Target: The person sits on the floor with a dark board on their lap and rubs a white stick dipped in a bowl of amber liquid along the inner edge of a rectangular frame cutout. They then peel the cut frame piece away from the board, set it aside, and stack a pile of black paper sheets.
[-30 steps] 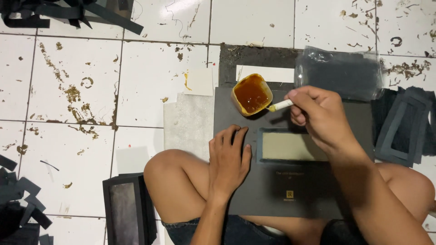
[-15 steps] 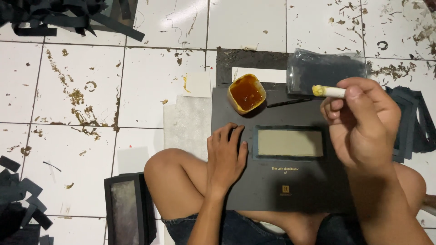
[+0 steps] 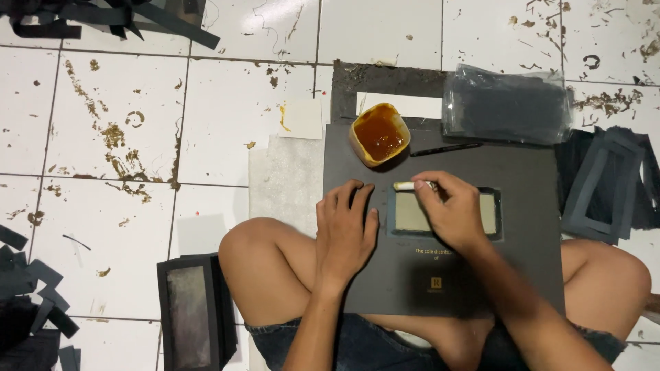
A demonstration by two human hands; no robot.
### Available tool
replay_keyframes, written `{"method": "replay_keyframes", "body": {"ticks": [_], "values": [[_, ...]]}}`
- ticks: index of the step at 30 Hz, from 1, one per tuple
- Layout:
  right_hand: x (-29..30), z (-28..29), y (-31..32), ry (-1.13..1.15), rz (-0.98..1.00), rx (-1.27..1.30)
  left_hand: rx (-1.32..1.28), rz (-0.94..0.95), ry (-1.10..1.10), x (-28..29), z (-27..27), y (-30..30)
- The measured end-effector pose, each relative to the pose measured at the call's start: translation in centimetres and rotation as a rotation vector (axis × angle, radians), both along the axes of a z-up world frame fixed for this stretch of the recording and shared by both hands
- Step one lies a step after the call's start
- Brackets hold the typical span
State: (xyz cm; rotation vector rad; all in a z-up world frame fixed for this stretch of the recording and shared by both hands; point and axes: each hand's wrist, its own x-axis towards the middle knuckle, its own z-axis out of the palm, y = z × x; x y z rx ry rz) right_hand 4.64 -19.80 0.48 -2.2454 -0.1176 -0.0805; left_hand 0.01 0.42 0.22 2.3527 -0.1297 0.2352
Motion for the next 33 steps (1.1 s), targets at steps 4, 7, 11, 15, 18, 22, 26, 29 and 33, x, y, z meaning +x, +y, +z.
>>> {"method": "replay_keyframes", "body": {"ticks": [4,7,11,15,18,22,26,29,33], "values": [[-0.4,-0.3,0.9,-0.118,0.077,-0.056,-0.012,-0.007,0.004,0.0,0.2,0.1],[-0.6,-0.4,1.2,-0.162,0.074,-0.089,-0.013,-0.005,0.009,0.0,0.1,0.1],[-0.8,-0.6,1.2,-0.228,0.13,-0.116,-0.036,-0.014,0.026,0.0,0.1,0.1],[-1.6,-0.5,1.4,-0.243,0.131,-0.109,-0.038,-0.01,0.001,0.1,-0.2,0.0],[-2.3,0.0,1.4,-0.246,0.139,-0.128,-0.042,-0.009,0.003,0.1,0.1,0.1],[-3.3,0.2,1.3,-0.246,0.159,-0.124,-0.034,-0.017,0.023,0.1,-0.1,0.0],[-4.6,0.7,1.3,-0.251,0.189,-0.161,-0.029,-0.015,0.008,0.0,0.0,0.0],[-5.6,0.6,1.0,-0.238,0.218,-0.173,-0.025,-0.017,0.008,0.0,-0.1,0.0],[-6.4,0.1,0.4,-0.21,0.261,-0.144,-0.018,-0.018,0.006,0.0,-0.1,0.0]]}}
